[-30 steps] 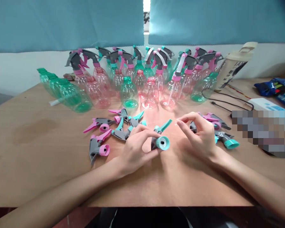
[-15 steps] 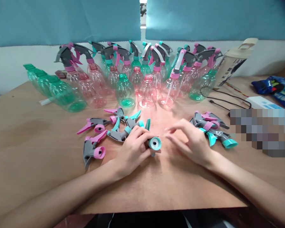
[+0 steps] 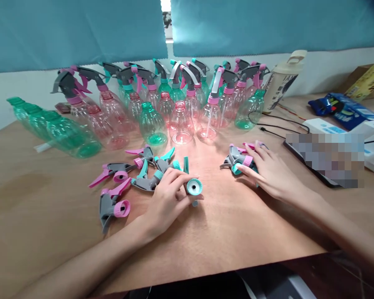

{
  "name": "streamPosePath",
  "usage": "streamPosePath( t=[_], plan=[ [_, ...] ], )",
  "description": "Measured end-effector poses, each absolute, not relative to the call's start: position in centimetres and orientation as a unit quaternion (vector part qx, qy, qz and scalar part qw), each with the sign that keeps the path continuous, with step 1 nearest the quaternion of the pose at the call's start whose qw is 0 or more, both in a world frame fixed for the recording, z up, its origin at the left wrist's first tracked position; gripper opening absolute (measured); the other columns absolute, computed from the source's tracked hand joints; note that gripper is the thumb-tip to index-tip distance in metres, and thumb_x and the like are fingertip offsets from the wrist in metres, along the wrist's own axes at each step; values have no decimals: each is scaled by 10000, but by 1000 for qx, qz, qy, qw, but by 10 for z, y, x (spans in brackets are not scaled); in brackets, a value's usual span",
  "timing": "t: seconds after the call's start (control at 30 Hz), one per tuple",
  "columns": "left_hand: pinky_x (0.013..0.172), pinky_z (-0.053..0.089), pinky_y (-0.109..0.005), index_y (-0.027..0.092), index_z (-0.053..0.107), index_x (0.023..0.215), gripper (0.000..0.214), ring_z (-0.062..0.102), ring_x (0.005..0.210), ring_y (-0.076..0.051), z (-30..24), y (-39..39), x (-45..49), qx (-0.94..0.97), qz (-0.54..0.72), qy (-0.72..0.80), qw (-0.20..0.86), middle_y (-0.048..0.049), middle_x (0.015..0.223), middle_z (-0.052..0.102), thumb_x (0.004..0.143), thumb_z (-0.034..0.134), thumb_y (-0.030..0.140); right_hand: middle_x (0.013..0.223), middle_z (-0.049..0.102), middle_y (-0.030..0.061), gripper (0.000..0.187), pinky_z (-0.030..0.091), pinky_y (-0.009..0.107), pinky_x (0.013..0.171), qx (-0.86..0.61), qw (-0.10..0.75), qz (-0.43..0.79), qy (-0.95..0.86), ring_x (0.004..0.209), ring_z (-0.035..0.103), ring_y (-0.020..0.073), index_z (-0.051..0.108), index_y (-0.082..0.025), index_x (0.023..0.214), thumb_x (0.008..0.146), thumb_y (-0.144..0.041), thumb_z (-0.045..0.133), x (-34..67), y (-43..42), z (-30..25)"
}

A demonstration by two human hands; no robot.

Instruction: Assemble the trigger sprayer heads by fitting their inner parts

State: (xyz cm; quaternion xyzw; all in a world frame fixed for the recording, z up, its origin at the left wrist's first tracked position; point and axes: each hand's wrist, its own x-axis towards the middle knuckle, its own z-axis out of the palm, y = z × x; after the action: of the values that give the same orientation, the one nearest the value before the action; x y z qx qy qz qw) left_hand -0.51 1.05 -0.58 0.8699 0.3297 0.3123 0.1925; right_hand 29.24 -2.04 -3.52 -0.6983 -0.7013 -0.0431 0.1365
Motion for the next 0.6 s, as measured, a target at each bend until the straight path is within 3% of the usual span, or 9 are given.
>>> streamPosePath(
  t=[0.17, 0.27, 0.33, 0.43, 0.5, 0.6],
  plan=[
    [733, 514, -320, 196, 597, 1017, 239, 529, 909, -198, -5, 11, -4, 871, 307, 325, 202, -39, 923, 579, 808, 677, 279, 1473, 367, 156, 719, 299, 577, 1056, -676, 116, -32, -727, 1364, 287, 374, 318, -182, 1442, 882, -632, 352, 279, -9, -24],
    [721, 512, -314, 195, 602, 1034, 257, 530, 908, -197, -6, 11, -4, 872, 300, 324, 211, -39, 924, 582, 803, 683, 274, 1475, 353, 177, 737, 306, 567, 1060, -658, 170, -29, -733, 1359, 306, 363, 220, -158, 1476, 894, -574, 395, 280, -10, -17],
    [712, 511, -314, 195, 609, 1033, 232, 530, 909, -199, -5, 10, -4, 873, 294, 323, 216, -47, 937, 585, 819, 664, 268, 1499, 316, 149, 690, 322, 550, 1062, -631, 203, -19, -748, 1358, 322, 336, 168, -199, 1492, 917, -503, 399, 280, -9, -12],
    [724, 508, -324, 195, 610, 1051, 226, 529, 922, -204, -5, 10, -4, 876, 290, 317, 218, -55, 950, 584, 834, 643, 252, 1486, 361, 62, 468, 310, 557, 1069, -590, 197, -12, -783, 1339, 364, 311, 377, -309, 1411, 953, -398, 351, 280, -6, -8],
    [731, 507, -327, 197, 609, 1059, 233, 528, 926, -206, -4, 10, -4, 877, 287, 317, 219, -56, 955, 582, 834, 643, 245, 1411, 471, 49, 397, 316, 565, 1062, -580, 186, -15, -793, 1313, 404, 308, 508, -304, 1315, 959, -349, 337, 284, -3, -9],
    [733, 506, -325, 194, 610, 1045, 220, 524, 920, -203, -5, 10, -5, 878, 284, 316, 221, -53, 954, 579, 833, 643, 240, 1296, 581, 74, 374, 403, 521, 1007, -588, 203, -20, -783, 1260, 472, 299, 553, -245, 1262, 948, -319, 363, 289, -5, -13]
  ],
)
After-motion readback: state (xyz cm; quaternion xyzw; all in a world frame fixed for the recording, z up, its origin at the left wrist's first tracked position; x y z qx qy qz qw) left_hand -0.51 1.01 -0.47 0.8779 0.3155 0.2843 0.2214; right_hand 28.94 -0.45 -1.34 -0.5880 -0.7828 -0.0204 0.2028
